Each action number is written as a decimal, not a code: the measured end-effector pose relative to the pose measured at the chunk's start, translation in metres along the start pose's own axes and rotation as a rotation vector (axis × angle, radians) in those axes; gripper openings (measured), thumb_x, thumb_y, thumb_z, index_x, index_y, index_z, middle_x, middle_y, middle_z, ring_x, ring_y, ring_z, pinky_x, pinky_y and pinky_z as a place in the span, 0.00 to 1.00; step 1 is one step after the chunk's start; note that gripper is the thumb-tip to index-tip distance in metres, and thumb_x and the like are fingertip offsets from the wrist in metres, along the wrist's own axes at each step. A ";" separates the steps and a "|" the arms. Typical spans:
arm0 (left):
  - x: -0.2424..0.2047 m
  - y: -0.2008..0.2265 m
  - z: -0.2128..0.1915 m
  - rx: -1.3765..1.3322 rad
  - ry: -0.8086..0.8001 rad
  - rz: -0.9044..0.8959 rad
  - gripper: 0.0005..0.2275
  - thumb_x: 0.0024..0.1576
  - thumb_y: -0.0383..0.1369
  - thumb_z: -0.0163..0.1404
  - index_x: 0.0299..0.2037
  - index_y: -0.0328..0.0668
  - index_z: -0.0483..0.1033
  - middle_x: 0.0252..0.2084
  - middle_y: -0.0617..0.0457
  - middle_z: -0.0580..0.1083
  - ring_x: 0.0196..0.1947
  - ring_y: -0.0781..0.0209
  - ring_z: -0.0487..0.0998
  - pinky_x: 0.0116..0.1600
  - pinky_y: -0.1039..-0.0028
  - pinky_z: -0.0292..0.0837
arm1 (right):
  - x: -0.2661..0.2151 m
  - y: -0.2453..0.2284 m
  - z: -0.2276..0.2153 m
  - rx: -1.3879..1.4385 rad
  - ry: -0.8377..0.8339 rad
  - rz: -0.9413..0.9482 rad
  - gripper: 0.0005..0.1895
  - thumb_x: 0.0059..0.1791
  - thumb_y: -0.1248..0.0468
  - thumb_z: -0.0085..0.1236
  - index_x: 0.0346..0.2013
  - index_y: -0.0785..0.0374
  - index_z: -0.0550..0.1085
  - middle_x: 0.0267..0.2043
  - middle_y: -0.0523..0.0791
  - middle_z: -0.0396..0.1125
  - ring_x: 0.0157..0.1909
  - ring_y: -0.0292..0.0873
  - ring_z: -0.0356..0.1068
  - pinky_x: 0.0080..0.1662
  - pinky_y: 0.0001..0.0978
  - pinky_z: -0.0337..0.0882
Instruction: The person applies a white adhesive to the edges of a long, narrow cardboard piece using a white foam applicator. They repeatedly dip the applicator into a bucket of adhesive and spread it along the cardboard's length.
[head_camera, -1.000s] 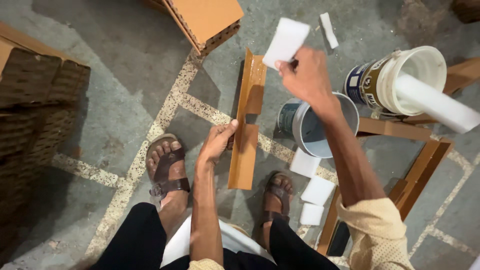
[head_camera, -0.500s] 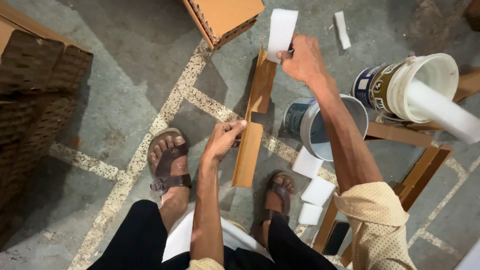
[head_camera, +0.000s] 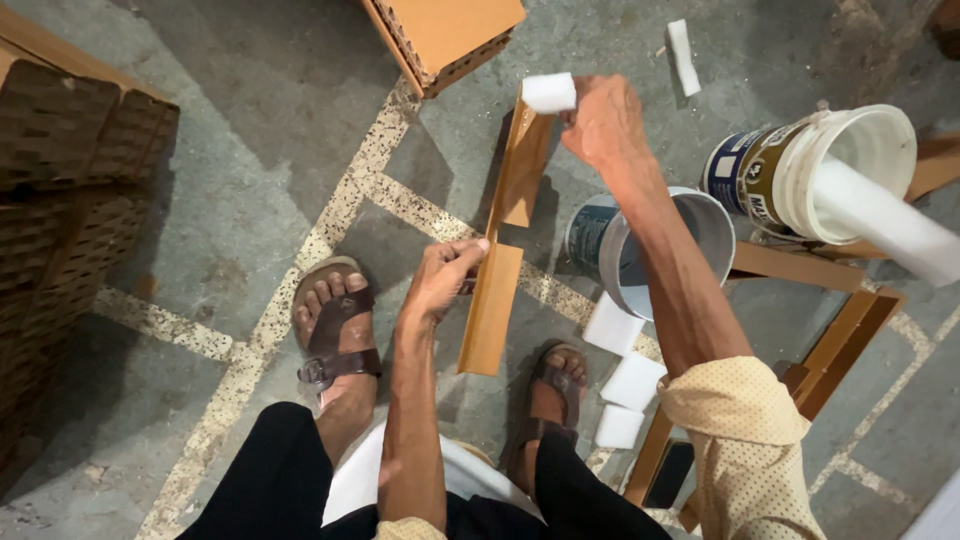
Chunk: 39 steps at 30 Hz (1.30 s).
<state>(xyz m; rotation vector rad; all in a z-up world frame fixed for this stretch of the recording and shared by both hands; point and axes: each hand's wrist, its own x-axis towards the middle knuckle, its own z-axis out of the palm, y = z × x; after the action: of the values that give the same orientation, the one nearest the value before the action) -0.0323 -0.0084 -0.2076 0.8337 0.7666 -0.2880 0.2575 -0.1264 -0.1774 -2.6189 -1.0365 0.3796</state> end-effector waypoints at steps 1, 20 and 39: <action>0.001 -0.002 -0.001 -0.006 0.006 0.004 0.15 0.60 0.38 0.54 0.46 0.32 0.84 0.30 0.56 0.78 0.25 0.70 0.72 0.31 0.77 0.67 | 0.000 -0.001 -0.002 0.037 -0.002 0.040 0.14 0.39 0.73 0.63 0.40 0.69 0.81 0.32 0.56 0.75 0.33 0.53 0.77 0.38 0.38 0.76; 0.006 -0.006 -0.005 0.055 0.026 -0.014 0.15 0.59 0.39 0.54 0.46 0.36 0.84 0.31 0.58 0.77 0.28 0.70 0.73 0.33 0.76 0.69 | -0.001 -0.006 0.000 0.247 0.085 0.083 0.11 0.44 0.71 0.65 0.41 0.68 0.81 0.37 0.56 0.76 0.39 0.53 0.79 0.42 0.39 0.75; 0.003 0.000 0.000 0.045 0.036 -0.011 0.15 0.58 0.40 0.55 0.46 0.36 0.84 0.32 0.57 0.79 0.30 0.68 0.76 0.35 0.74 0.73 | 0.006 0.005 0.014 0.210 -0.098 0.108 0.09 0.45 0.74 0.58 0.38 0.69 0.81 0.31 0.57 0.74 0.34 0.53 0.78 0.40 0.41 0.75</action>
<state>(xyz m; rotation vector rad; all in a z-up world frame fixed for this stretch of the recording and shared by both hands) -0.0300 -0.0080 -0.2097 0.8800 0.8009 -0.3014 0.2597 -0.1232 -0.1927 -2.4942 -0.8364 0.6129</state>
